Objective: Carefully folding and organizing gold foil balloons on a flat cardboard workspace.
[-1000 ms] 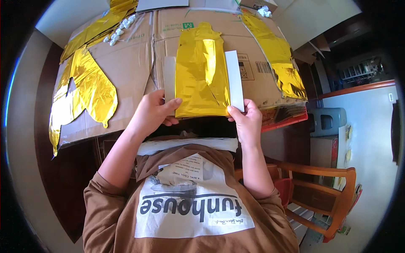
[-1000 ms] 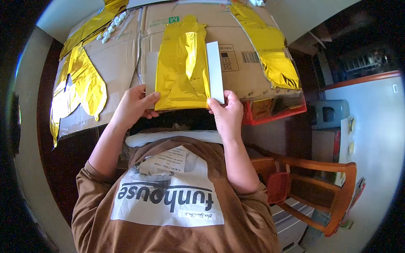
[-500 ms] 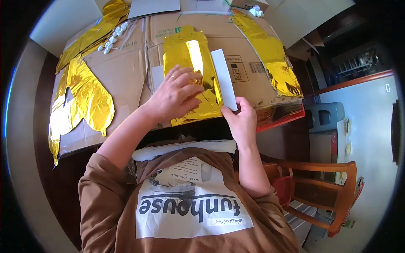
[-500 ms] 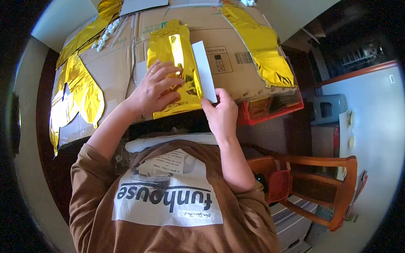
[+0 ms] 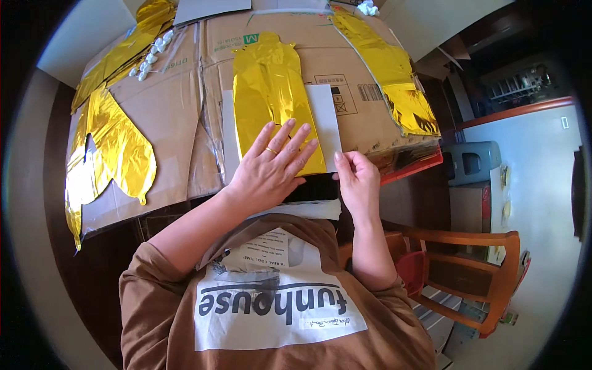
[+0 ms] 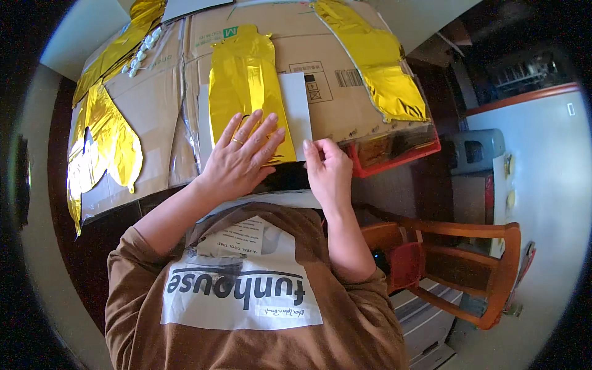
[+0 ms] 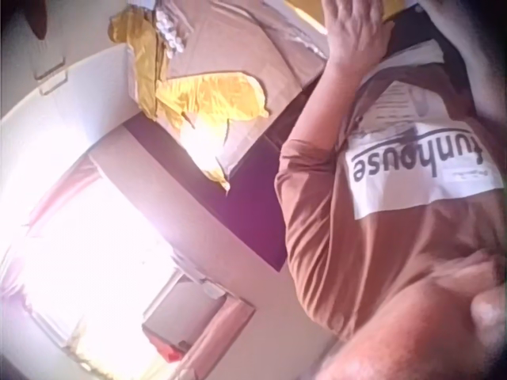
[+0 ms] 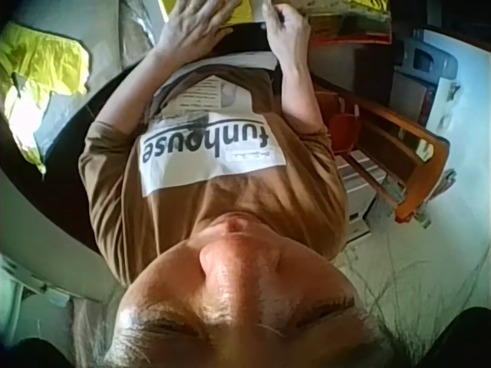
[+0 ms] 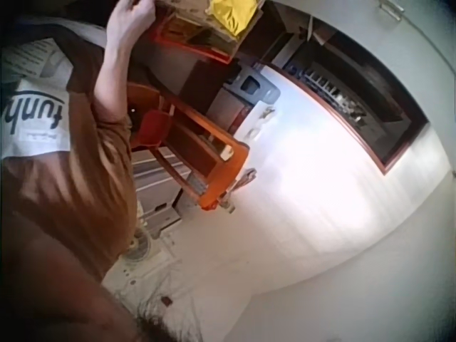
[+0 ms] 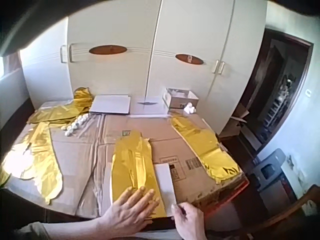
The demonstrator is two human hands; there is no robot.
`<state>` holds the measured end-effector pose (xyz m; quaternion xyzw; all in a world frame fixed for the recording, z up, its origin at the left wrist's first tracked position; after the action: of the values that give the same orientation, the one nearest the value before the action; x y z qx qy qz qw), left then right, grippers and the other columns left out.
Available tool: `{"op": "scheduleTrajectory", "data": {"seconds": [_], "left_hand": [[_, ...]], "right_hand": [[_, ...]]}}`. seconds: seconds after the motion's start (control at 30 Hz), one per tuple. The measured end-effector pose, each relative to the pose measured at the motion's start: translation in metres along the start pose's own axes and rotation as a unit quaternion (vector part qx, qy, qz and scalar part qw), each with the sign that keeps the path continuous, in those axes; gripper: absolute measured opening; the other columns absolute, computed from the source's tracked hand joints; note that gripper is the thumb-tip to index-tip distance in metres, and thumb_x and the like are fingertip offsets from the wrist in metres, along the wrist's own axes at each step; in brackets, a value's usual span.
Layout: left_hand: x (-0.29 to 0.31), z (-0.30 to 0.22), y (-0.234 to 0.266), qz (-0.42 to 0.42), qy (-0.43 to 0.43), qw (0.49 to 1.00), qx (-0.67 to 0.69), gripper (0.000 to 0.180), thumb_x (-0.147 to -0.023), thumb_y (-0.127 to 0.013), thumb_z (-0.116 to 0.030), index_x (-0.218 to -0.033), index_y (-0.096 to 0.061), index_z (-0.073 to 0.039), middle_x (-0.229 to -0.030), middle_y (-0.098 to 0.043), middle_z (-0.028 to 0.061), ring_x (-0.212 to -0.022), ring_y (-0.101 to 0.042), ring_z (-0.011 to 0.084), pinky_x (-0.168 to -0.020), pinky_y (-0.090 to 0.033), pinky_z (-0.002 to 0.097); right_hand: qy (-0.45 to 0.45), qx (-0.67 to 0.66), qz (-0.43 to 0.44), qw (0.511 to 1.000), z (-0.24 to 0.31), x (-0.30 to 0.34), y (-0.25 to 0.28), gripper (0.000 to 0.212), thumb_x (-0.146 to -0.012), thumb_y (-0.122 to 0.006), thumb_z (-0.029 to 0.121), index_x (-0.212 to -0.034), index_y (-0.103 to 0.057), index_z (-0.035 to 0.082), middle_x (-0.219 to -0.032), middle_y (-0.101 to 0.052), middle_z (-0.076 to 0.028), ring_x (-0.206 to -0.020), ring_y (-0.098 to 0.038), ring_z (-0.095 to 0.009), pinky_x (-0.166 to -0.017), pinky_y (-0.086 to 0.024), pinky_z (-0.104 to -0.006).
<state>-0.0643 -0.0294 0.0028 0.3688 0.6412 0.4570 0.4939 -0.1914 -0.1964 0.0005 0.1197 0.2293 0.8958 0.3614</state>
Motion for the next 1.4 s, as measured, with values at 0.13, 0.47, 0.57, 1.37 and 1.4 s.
{"op": "scheduleTrajectory", "data": {"seconds": [0.13, 0.47, 0.57, 1.37, 1.4], "left_hand": [[0.003, -0.005, -0.006, 0.047, -0.011, 0.998, -0.038, 0.083, -0.082, -0.074, -0.041, -0.152, -0.04, -0.013, -0.159, -0.037, 0.0105, -0.148, -0.033, 0.0313, -0.122, -0.023, 0.0509], [0.004, -0.002, -0.006, 0.038, -0.029, 0.999, -0.003, 0.08, -0.081, -0.075, -0.032, -0.151, -0.041, -0.012, -0.157, -0.04, 0.0108, -0.146, -0.036, 0.032, -0.12, -0.027, 0.0496], [0.006, -0.001, -0.008, 0.024, -0.029, 0.999, -0.001, 0.08, -0.081, -0.075, -0.031, -0.151, -0.042, -0.012, -0.156, -0.041, 0.011, -0.145, -0.037, 0.0326, -0.12, -0.028, 0.0497], [-0.005, 0.012, 0.013, 0.013, -0.03, 0.991, 0.126, 0.056, -0.092, -0.06, -0.03, -0.144, -0.051, -0.01, -0.148, -0.047, 0.0167, -0.138, -0.042, 0.0374, -0.114, -0.032, 0.05], [-0.009, 0.015, 0.015, 0.01, -0.039, 0.99, 0.136, 0.053, -0.092, -0.06, -0.03, -0.141, -0.054, -0.011, -0.145, -0.05, 0.0163, -0.135, -0.045, 0.0368, -0.113, -0.034, 0.0495]], "right_hand": [[-0.049, -0.053, 0.04, 0.997, 0.003, 0.002, 0.003, 0.027, -0.099, -0.066, 0.025, -0.091, -0.067, -0.001, -0.067, -0.067, -0.006, -0.053, -0.058, -0.009, -0.052, -0.045, -0.025], [-0.071, -0.061, 0.113, 0.989, -0.002, -0.003, 0.011, 0.025, -0.098, -0.064, 0.021, -0.09, -0.068, -0.002, -0.066, -0.068, -0.007, -0.052, -0.061, -0.01, -0.051, -0.048, -0.026], [-0.079, -0.073, 0.11, 0.988, -0.005, 0.0, 0.009, 0.024, -0.098, -0.064, 0.021, -0.09, -0.068, -0.002, -0.066, -0.068, -0.007, -0.052, -0.061, -0.01, -0.051, -0.048, -0.0258], [0.396, 0.28, -0.033, 0.874, 0.01, 0.053, -0.03, 0.039, -0.083, -0.064, 0.008, -0.12, -0.062, -0.001, -0.118, -0.058, -0.021, -0.112, -0.057, -0.038, -0.102, -0.044, -0.0505], [0.386, 0.298, -0.026, 0.873, 0.012, 0.054, -0.03, 0.042, -0.083, -0.063, 0.01, -0.124, -0.062, 0.001, -0.119, -0.057, -0.02, -0.114, -0.056, -0.038, -0.104, -0.042, -0.0516]]}}
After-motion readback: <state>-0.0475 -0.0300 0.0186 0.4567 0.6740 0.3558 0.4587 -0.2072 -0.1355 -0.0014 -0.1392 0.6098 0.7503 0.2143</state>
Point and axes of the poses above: each hand's wrist, its own x-axis away from the middle knuckle, its own y-axis out of the back of the hand, z = x × y, the point moved 1 cm from there along -x, towards the middle knuckle
